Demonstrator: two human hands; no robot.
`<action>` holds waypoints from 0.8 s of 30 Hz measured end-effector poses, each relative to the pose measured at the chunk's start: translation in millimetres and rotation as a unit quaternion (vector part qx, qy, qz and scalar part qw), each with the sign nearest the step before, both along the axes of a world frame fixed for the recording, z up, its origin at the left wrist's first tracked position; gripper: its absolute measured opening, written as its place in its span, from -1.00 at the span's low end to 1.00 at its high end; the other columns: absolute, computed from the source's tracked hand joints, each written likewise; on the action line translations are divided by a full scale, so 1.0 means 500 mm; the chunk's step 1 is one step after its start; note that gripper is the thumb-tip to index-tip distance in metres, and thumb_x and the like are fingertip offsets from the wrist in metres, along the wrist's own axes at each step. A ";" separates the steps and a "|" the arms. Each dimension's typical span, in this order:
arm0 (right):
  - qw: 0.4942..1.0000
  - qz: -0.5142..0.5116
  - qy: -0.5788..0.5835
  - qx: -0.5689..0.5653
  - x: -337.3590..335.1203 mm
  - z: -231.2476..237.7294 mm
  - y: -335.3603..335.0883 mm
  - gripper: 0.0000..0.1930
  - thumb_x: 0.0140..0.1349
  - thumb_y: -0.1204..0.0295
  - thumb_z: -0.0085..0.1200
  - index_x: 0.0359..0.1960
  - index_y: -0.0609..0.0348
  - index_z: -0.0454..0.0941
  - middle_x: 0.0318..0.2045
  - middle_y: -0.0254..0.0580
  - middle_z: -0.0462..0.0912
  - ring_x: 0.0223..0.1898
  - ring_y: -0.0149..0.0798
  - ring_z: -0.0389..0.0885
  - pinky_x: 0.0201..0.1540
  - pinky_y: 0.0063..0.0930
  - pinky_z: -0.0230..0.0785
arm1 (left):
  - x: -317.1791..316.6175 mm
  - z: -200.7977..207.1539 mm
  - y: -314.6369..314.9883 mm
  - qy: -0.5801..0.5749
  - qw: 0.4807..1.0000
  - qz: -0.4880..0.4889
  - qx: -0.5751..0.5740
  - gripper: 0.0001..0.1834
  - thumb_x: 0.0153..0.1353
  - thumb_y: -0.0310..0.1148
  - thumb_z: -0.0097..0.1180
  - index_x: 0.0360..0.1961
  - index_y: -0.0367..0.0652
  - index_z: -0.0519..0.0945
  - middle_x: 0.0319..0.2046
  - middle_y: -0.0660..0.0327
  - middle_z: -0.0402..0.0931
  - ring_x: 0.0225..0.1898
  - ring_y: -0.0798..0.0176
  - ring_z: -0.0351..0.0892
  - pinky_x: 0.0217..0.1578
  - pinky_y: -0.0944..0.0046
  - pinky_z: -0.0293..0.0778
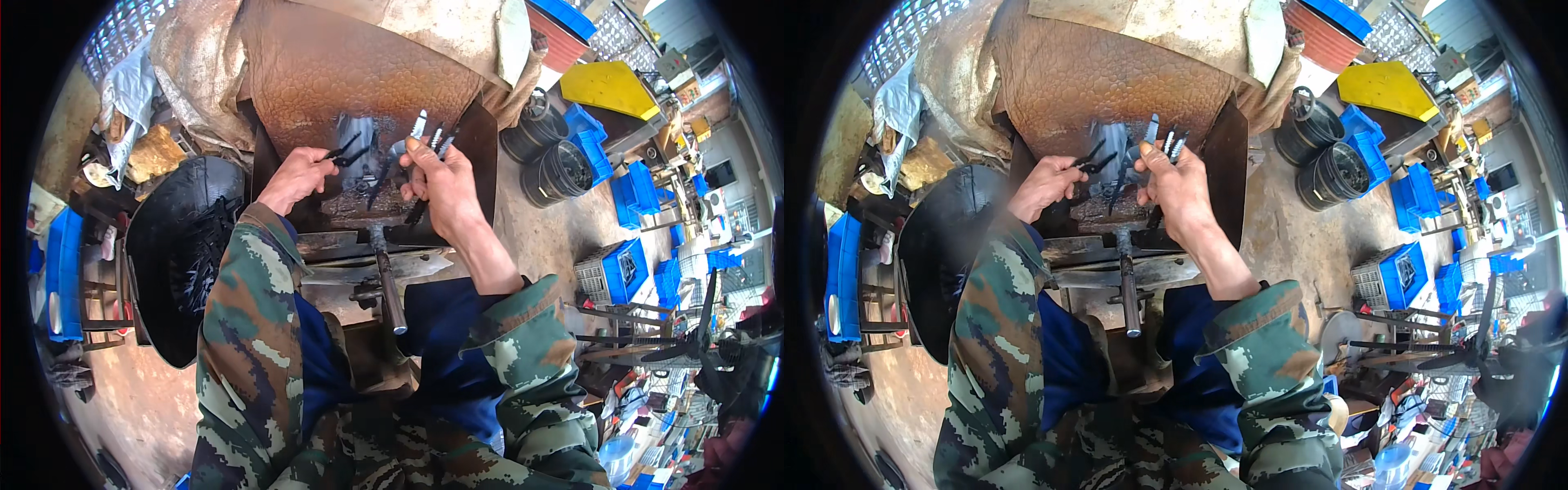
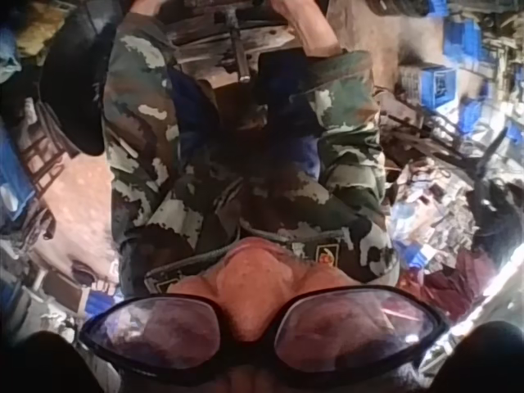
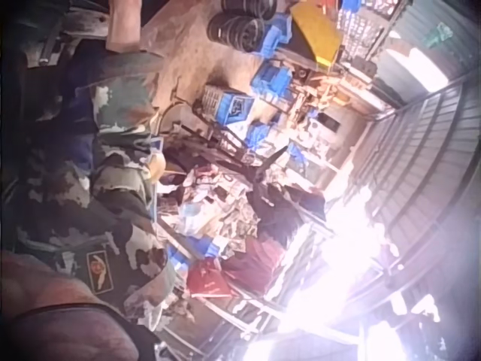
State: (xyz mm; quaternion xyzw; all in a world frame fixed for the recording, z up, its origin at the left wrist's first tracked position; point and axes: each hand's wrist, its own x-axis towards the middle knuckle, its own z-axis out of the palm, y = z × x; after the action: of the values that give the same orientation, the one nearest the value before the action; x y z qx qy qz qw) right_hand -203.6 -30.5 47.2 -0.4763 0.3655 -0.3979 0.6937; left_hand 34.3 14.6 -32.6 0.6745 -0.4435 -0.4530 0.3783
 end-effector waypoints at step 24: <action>0.975 -0.073 -0.142 0.154 -0.070 0.044 -0.008 -0.74 0.44 0.27 -0.03 -0.25 0.25 0.40 -0.37 -0.11 0.55 -0.42 -0.18 0.62 -0.29 -0.15 0.65 | -0.044 0.073 0.031 -0.186 0.980 -0.044 -0.060 -0.74 0.27 -0.33 0.06 -0.20 -0.32 0.65 -0.41 0.17 0.61 -0.36 0.36 0.53 -0.27 0.30 0.44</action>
State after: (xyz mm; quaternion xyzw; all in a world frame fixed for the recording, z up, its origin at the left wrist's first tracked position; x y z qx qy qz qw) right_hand -238.7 -34.4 69.3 -0.2740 0.3538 -0.4502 0.7727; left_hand 12.5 30.3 4.1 0.7027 -0.5615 -0.3084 0.3093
